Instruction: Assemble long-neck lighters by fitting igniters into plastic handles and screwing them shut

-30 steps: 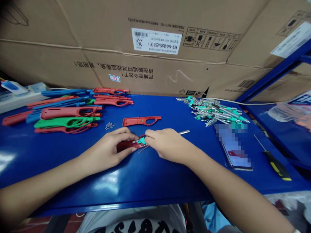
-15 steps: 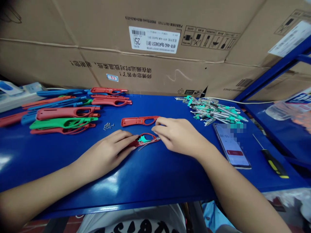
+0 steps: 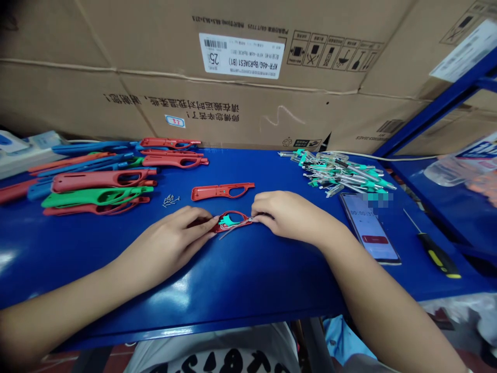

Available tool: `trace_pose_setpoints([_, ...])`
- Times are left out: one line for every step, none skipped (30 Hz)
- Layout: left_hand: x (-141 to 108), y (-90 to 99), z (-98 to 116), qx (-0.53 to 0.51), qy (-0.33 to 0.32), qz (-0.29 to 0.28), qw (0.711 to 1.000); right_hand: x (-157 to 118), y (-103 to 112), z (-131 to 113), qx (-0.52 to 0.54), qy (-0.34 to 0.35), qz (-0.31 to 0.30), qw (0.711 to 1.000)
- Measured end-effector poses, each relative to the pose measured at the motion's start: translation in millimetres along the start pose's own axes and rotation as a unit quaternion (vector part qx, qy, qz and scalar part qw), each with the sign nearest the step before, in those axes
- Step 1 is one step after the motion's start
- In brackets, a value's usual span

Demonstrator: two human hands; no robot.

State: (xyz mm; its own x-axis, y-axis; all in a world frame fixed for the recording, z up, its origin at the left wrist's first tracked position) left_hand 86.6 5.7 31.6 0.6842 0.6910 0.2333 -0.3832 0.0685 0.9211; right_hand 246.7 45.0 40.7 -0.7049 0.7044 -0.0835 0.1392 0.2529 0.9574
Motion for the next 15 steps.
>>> trace_pose_setpoints([0, 0.4, 0, 0.001, 0.002, -0.004, 1.0, 0, 0, 0, 0.004, 0.003, 0.001, 1.0])
trace_pose_setpoints([1, 0.7, 0, 0.002, 0.004, -0.009, 1.0, 1, 0, -1, 0.006, 0.005, 0.003, 1.0])
trace_pose_setpoints([1, 0.5, 0, 0.004, 0.008, -0.014, 1.0, 1, 1, -2, 0.004, 0.006, 0.003, 1.0])
trace_pose_setpoints([1, 0.1, 0, 0.007, 0.011, -0.021, 1.0, 1, 1, -3, -0.004, 0.007, 0.002, 1.0])
trace_pose_setpoints([1, -0.8, 0, 0.013, 0.015, -0.028, 0.999, 1, 1, -5, -0.018, 0.006, -0.001, 1.0])
trace_pose_setpoints([0, -1.7, 0, 0.021, 0.018, -0.033, 0.999, 0, 1, -8, -0.036, 0.005, -0.006, 0.999])
trace_pose_setpoints([0, -2.7, 0, 0.028, 0.019, -0.038, 0.999, 0, 0, -11, -0.056, 0.003, -0.011, 0.998])
trace_pose_setpoints([-1, -3.6, 1, 0.033, 0.018, -0.042, 0.998, -1, 0, -14, -0.074, 0.0, -0.014, 0.997])
trace_pose_setpoints([-1, -4.3, 1, 0.035, 0.017, -0.044, 0.998, -2, 0, -16, -0.086, -0.005, -0.011, 0.996])
trace_pose_setpoints([-2, -4.7, 0, 0.031, 0.017, -0.043, 0.998, -2, 1, -19, -0.093, -0.009, 0.0, 0.996])
trace_pose_setpoints([-2, -4.8, 0, 0.023, 0.016, -0.042, 0.999, -2, 2, -22, -0.095, -0.008, 0.014, 0.995])
trace_pose_setpoints([-3, -4.7, -1, 0.011, 0.016, -0.039, 0.999, -2, 2, -25, -0.096, -0.002, 0.028, 0.995])
trace_pose_setpoints([-3, -4.2, -2, -0.001, 0.017, -0.034, 0.999, -2, 1, -28, -0.097, 0.01, 0.037, 0.995])
trace_pose_setpoints([-4, -3.5, -3, -0.011, 0.018, -0.028, 0.999, -2, -1, -32, -0.1, 0.027, 0.038, 0.994])
trace_pose_setpoints([-4, -2.7, -4, -0.018, 0.016, -0.022, 0.999, -2, -4, -35, -0.104, 0.045, 0.031, 0.993])
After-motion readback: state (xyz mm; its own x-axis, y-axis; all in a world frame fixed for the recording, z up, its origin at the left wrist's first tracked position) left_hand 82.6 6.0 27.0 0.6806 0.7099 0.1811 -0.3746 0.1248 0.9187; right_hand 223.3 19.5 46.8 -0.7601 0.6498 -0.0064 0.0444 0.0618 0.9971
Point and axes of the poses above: each hand's wrist, its own x-axis towards the middle knuckle, its own y-axis out of the back of the hand, z = x × y, the point moved 8 cm from there along x, towards the middle knuckle, and after that the axes turned 5 degrees about -x, right-handed, at the moved point
